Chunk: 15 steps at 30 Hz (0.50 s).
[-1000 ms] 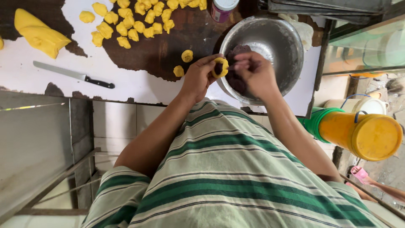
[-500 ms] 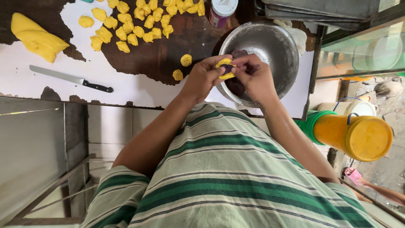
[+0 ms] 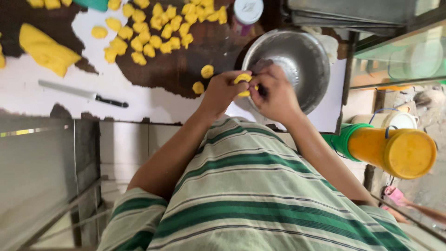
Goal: The person repeatedly takes small yellow dough pieces, flattens them, scoops a dark filling from a metal bowl, and encloses the filling to form stuffed balls. The finished items are placed on a wooden board next to many similar pieces.
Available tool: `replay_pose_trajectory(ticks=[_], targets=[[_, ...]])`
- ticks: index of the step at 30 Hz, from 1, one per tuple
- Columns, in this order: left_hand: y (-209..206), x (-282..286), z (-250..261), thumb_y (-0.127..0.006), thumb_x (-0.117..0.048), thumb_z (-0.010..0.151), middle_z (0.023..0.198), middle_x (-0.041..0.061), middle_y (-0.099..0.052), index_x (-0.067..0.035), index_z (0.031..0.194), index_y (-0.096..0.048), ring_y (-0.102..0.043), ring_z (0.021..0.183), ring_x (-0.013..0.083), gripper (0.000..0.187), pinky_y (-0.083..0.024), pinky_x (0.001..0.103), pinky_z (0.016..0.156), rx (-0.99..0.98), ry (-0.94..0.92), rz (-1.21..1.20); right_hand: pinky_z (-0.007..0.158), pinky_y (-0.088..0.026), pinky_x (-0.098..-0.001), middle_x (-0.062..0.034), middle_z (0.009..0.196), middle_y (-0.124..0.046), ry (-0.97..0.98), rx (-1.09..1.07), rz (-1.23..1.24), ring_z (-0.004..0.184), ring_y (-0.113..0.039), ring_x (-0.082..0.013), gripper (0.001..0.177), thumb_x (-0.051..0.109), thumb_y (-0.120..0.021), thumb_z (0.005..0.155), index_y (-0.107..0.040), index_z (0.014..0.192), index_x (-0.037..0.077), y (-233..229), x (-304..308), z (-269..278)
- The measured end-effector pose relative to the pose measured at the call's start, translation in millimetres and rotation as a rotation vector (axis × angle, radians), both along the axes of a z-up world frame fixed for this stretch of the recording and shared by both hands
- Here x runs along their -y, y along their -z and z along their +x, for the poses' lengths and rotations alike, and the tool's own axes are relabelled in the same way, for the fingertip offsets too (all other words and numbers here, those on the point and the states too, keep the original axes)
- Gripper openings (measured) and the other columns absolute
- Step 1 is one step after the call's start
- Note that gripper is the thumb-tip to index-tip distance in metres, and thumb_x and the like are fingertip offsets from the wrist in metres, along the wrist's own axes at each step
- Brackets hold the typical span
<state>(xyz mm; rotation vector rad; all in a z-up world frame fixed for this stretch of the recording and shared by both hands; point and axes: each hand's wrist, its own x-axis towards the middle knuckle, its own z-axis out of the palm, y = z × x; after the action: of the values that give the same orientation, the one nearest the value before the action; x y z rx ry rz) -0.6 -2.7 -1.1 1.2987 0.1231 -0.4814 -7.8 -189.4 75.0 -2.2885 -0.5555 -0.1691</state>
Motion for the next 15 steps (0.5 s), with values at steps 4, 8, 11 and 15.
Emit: replay_pose_trajectory(ticks=[4,8,11,15], targets=[[7.6,4.4,3.6,-0.072,-0.003,0.094,0.106,0.006,-0.071,0.005,0.131,-0.068,-0.065,0.090,0.0127,0.038,-0.054,0.025,0.078,-0.053,-0.089,-0.234,0.077,-0.056,-0.0324,-0.0130,0.108,-0.062,0.041,-0.289,0.326,0.092,-0.067,-0.0256,0.010,0.007,-0.075,0.084,-0.071,0.093,0.006,19.7,18.9,5.2],[13.0,-5.0,10.7,-0.067,-0.003,0.095,0.113,0.009,-0.072,0.003,0.131,-0.064,-0.072,0.100,0.0158,0.037,-0.061,0.028,0.091,-0.103,-0.132,-0.306,0.084,-0.057,-0.0301,-0.0117,0.102,-0.070,0.343,-0.250,0.356,0.092,-0.071,-0.0217,0.008,0.012,-0.075,0.099,-0.072,0.098,0.005,57.5,47.0,27.6],[10.0,-5.5,12.1,-0.064,-0.002,0.097,0.118,0.011,-0.070,0.002,0.134,-0.062,-0.071,0.104,0.0165,0.037,-0.060,0.029,0.094,-0.111,-0.111,-0.342,0.080,-0.056,-0.0368,-0.0164,0.101,-0.070,0.455,-0.210,0.099,0.089,-0.072,-0.0300,0.009,0.014,-0.071,0.099,-0.075,0.101,0.006,95.3,56.0,34.4],[2.8,-3.2,12.4,-0.058,-0.001,0.099,0.120,0.010,-0.070,0.001,0.135,-0.062,-0.069,0.107,0.0169,0.037,-0.058,0.029,0.095,-0.143,-0.096,-0.405,0.079,-0.053,-0.0503,-0.0252,0.101,-0.067,0.303,-0.269,-0.295,0.088,-0.067,-0.0449,0.027,0.014,-0.067,0.089,-0.077,0.114,0.006,129.3,47.3,22.9]])
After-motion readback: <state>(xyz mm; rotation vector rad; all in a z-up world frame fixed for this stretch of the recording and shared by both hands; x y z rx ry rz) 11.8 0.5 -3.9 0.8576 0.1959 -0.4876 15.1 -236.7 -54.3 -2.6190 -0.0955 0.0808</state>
